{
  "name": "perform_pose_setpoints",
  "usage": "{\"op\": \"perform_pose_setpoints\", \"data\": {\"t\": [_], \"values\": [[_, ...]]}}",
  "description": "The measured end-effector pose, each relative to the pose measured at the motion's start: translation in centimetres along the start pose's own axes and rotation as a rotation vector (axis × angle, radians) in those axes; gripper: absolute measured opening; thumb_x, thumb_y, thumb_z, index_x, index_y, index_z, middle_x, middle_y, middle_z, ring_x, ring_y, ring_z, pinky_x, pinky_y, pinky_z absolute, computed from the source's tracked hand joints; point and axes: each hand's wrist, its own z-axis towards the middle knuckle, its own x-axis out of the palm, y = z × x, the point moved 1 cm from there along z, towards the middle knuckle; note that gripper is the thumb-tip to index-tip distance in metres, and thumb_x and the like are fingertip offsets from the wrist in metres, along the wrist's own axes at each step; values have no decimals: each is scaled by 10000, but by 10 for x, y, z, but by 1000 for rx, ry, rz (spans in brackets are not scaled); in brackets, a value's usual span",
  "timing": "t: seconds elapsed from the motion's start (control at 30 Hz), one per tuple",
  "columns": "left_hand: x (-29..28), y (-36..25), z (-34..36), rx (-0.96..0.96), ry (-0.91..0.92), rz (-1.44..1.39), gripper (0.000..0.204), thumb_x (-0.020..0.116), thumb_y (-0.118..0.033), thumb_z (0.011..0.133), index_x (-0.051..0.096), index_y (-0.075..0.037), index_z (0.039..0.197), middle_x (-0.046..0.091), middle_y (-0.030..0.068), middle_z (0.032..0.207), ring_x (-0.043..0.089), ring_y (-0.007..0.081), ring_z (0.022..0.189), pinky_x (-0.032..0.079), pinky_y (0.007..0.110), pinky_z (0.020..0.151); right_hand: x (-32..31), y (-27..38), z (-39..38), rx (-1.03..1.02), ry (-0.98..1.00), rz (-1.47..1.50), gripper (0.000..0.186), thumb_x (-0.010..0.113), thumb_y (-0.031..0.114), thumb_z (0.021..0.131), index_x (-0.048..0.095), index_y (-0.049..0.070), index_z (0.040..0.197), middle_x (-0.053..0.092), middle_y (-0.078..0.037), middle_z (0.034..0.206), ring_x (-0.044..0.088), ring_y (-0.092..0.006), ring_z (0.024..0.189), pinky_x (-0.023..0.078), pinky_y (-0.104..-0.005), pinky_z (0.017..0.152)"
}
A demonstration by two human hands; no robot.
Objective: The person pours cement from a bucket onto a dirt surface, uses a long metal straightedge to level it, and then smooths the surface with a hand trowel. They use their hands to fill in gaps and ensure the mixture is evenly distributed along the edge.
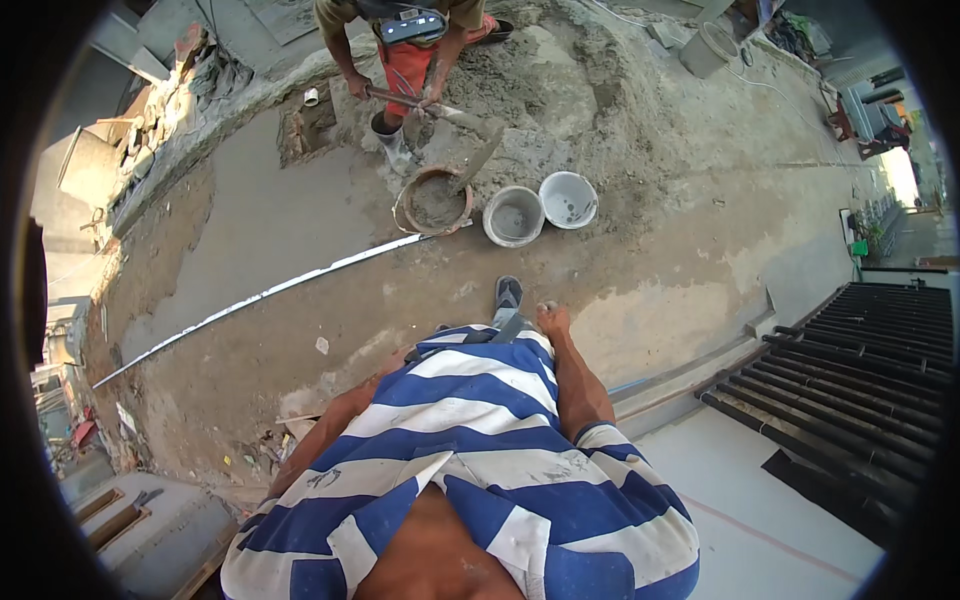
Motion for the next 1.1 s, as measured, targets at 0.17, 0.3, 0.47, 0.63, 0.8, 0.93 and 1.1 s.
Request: {"op": "perform_pose_setpoints", "data": {"t": [0.17,0.3,0.47,0.63,0.8,0.93,1.1], "values": [[8,-3,-33,-52,126,26,887,654,-257,822,114,-91,1504,198,194,1539,260,336,1398,219,389,1143,17,-27,-24,80,12,-140,413,551,415,850,672,63,1031,684,-202,909,658,-346,901,501,-413,787],[7,-19,-25,-30,145,38,991,722,-209,767,80,-97,1513,211,194,1536,252,324,1405,201,368,1150,18,-39,-33,34,-89,-259,394,546,403,838,685,64,983,684,-198,883,664,-339,866,502,-410,765],[-63,-58,18,-183,430,-127,1029,756,-298,732,110,-138,1517,299,212,1497,316,339,1375,259,374,1123,0,-17,-32,-13,-156,-182,378,508,388,838,690,83,968,682,-191,873,662,-335,866,501,-401,760],[-142,67,65,-457,1,-377,765,648,-430,870,295,-111,1469,459,180,1402,473,280,1261,400,399,1016,9,74,-30,-243,59,-151,412,519,428,887,655,92,1084,667,-208,1006,633,-367,973,486,-404,845],[-149,216,183,-818,-1007,204,505,587,-403,873,554,-50,1232,627,211,1101,613,369,1001,496,436,865,81,82,22,-396,243,-156,445,638,315,830,604,17,1159,612,-276,1097,580,-433,1027,463,-442,911],[-138,238,362,-934,-787,-634,696,600,-480,826,473,3,1310,449,239,1369,542,408,1148,484,414,946,111,57,115,-565,-78,-433,601,661,338,806,464,103,1323,451,-271,1336,467,-471,1164,386,-560,979],[-109,359,438,-848,-995,-669,841,710,-425,791,324,43,1375,493,259,1306,501,382,1195,427,410,976,126,87,128,-320,296,-446,724,663,340,814,340,106,1418,353,-286,1409,379,-480,1256,337,-594,1013]]}}
